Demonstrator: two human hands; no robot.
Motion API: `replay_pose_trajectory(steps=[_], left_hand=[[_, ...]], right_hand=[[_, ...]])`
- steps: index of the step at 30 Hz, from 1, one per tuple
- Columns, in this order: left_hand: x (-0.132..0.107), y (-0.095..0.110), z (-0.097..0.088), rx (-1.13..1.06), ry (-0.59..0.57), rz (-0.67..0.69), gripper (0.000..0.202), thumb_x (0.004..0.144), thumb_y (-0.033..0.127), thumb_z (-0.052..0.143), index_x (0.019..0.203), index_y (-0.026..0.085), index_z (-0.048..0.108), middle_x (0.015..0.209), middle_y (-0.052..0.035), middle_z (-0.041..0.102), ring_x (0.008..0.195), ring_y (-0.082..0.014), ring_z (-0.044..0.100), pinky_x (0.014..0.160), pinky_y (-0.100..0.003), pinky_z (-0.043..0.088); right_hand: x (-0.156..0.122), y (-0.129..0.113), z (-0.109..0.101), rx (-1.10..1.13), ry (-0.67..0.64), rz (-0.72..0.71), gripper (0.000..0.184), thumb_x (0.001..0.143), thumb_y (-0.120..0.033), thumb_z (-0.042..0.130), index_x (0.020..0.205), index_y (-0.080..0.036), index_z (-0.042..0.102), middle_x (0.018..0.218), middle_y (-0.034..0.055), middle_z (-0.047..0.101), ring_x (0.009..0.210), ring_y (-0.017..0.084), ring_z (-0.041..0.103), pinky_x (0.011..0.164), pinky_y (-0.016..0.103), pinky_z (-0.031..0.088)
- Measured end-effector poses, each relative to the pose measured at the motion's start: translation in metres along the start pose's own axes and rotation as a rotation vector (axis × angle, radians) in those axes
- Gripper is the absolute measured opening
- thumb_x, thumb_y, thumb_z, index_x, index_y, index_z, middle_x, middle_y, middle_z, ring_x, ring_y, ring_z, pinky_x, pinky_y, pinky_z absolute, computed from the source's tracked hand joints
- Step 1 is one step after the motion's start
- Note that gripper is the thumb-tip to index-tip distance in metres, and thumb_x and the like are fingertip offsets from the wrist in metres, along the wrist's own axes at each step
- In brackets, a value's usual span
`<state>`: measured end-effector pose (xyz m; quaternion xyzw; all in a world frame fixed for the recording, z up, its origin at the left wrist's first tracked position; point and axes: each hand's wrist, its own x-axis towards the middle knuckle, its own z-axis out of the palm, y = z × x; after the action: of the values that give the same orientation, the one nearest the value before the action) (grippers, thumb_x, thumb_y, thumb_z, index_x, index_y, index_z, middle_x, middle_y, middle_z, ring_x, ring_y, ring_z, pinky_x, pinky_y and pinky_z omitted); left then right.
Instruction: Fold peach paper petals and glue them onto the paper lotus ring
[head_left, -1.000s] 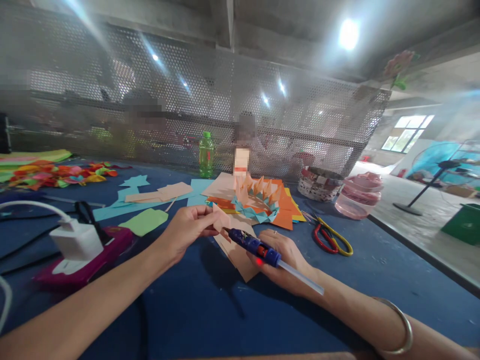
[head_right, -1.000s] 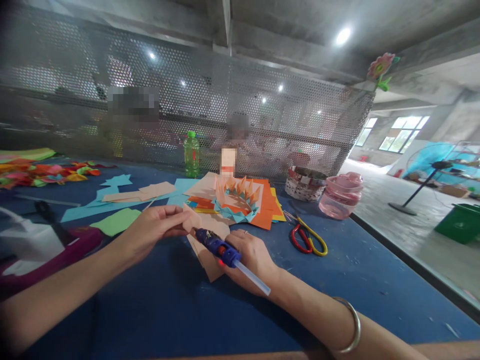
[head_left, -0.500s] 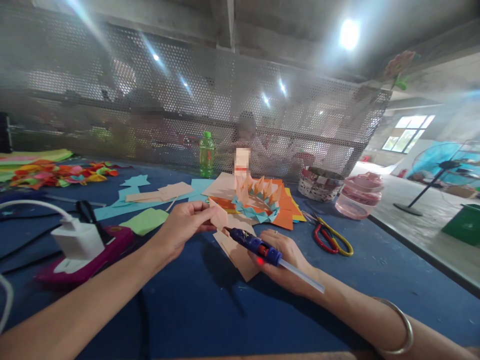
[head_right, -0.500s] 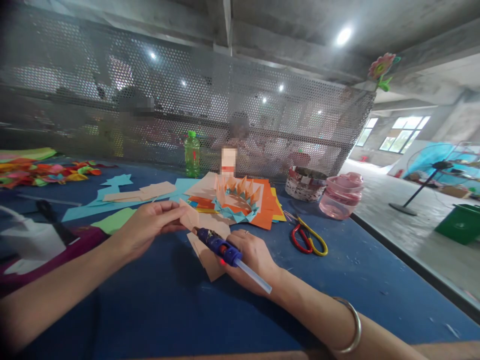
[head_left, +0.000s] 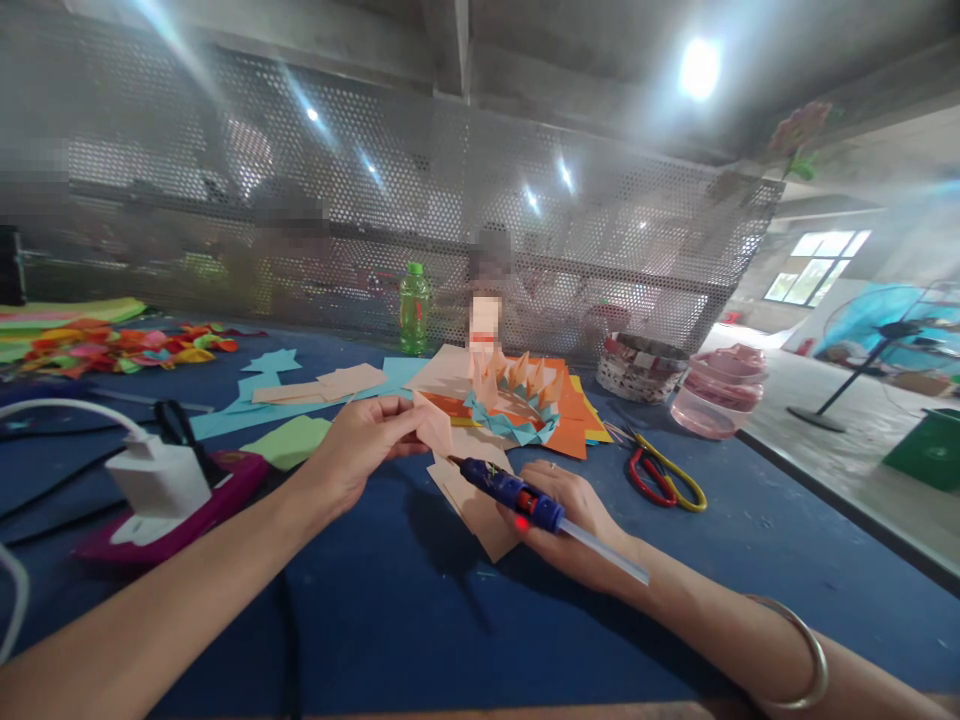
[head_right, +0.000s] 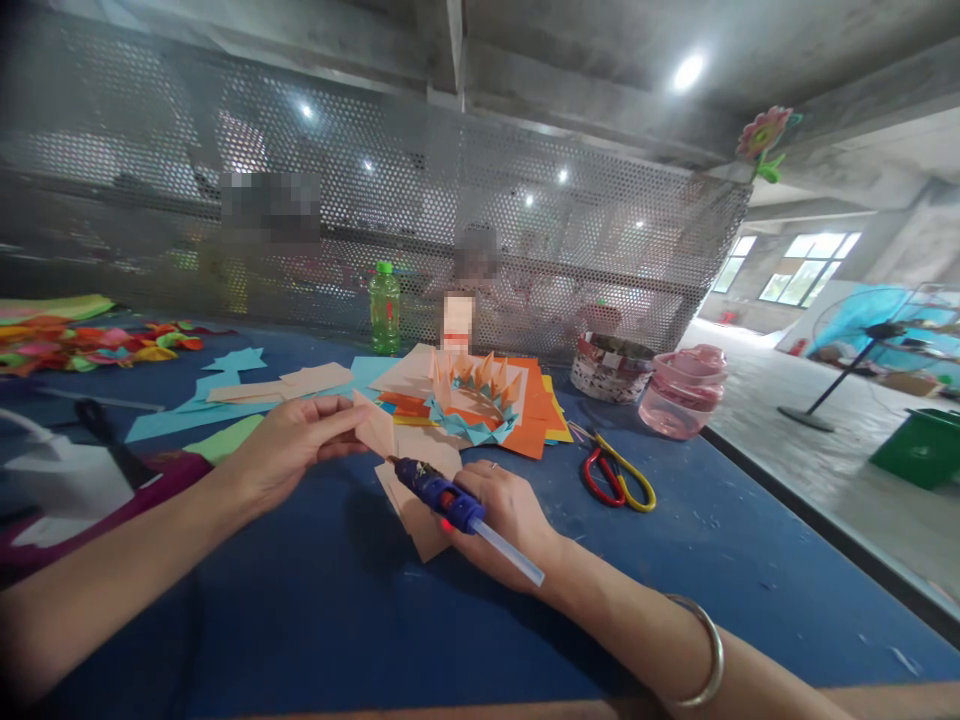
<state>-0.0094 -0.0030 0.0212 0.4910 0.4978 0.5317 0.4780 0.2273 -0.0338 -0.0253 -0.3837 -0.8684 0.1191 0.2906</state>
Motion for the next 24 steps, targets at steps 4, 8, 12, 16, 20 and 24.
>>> replay_pose_trajectory(steps=[4, 8, 12, 16, 20, 24], left_hand=[[0.001, -0.001, -0.003, -0.002, 0.000, 0.006, 0.024, 0.057, 0.038, 0.082, 0.063, 0.017, 0.072, 0.068, -0.0026, 0.073, 0.063, -0.0142, 0.068, 0.064, -0.022, 0.057], [0.005, -0.003, -0.006, 0.009, 0.001, 0.018, 0.025, 0.058, 0.040, 0.081, 0.068, 0.018, 0.075, 0.074, -0.0048, 0.076, 0.067, -0.0163, 0.069, 0.065, -0.024, 0.057], [0.007, -0.003, -0.009, 0.010, 0.031, 0.033, 0.023, 0.058, 0.038, 0.080, 0.069, 0.018, 0.075, 0.074, -0.0043, 0.076, 0.069, -0.0168, 0.069, 0.065, -0.025, 0.057], [0.010, 0.001, -0.012, 0.005, 0.076, 0.035, 0.019, 0.057, 0.033, 0.079, 0.066, 0.018, 0.073, 0.069, -0.0034, 0.074, 0.064, -0.0156, 0.069, 0.064, -0.024, 0.057], [0.010, 0.003, -0.014, -0.002, 0.073, 0.032, 0.015, 0.060, 0.031, 0.078, 0.067, 0.018, 0.074, 0.071, -0.0040, 0.075, 0.065, -0.0165, 0.070, 0.064, -0.025, 0.057], [0.010, 0.005, -0.013, -0.040, 0.044, 0.028, 0.013, 0.061, 0.028, 0.079, 0.068, 0.018, 0.075, 0.071, -0.0018, 0.076, 0.066, -0.0140, 0.068, 0.064, -0.021, 0.056]], right_hand=[[-0.001, 0.000, 0.000, -0.007, -0.004, 0.013, 0.016, 0.084, -0.026, 0.054, 0.071, -0.019, 0.048, 0.070, 0.0006, 0.052, 0.066, 0.013, 0.049, 0.063, 0.025, 0.037], [-0.001, 0.000, 0.000, -0.022, -0.007, 0.011, 0.017, 0.085, -0.026, 0.054, 0.070, -0.019, 0.047, 0.070, 0.0004, 0.052, 0.066, 0.014, 0.048, 0.063, 0.025, 0.037], [0.000, 0.000, 0.000, -0.042, -0.016, 0.001, 0.018, 0.084, -0.025, 0.055, 0.070, -0.020, 0.045, 0.070, 0.0001, 0.051, 0.065, 0.014, 0.048, 0.062, 0.025, 0.037], [0.000, 0.000, -0.005, -0.098, -0.027, -0.057, 0.014, 0.082, -0.022, 0.058, 0.075, -0.021, 0.046, 0.075, 0.0012, 0.054, 0.070, 0.015, 0.050, 0.065, 0.025, 0.039], [-0.008, -0.001, -0.021, -0.204, -0.015, -0.018, 0.018, 0.076, -0.015, 0.059, 0.089, -0.020, 0.049, 0.092, 0.0053, 0.058, 0.078, 0.017, 0.055, 0.066, 0.025, 0.040], [-0.032, 0.006, -0.050, -0.364, 0.041, 0.157, 0.024, 0.073, -0.017, 0.059, 0.095, -0.020, 0.049, 0.093, 0.0054, 0.059, 0.073, 0.017, 0.056, 0.060, 0.025, 0.036]])
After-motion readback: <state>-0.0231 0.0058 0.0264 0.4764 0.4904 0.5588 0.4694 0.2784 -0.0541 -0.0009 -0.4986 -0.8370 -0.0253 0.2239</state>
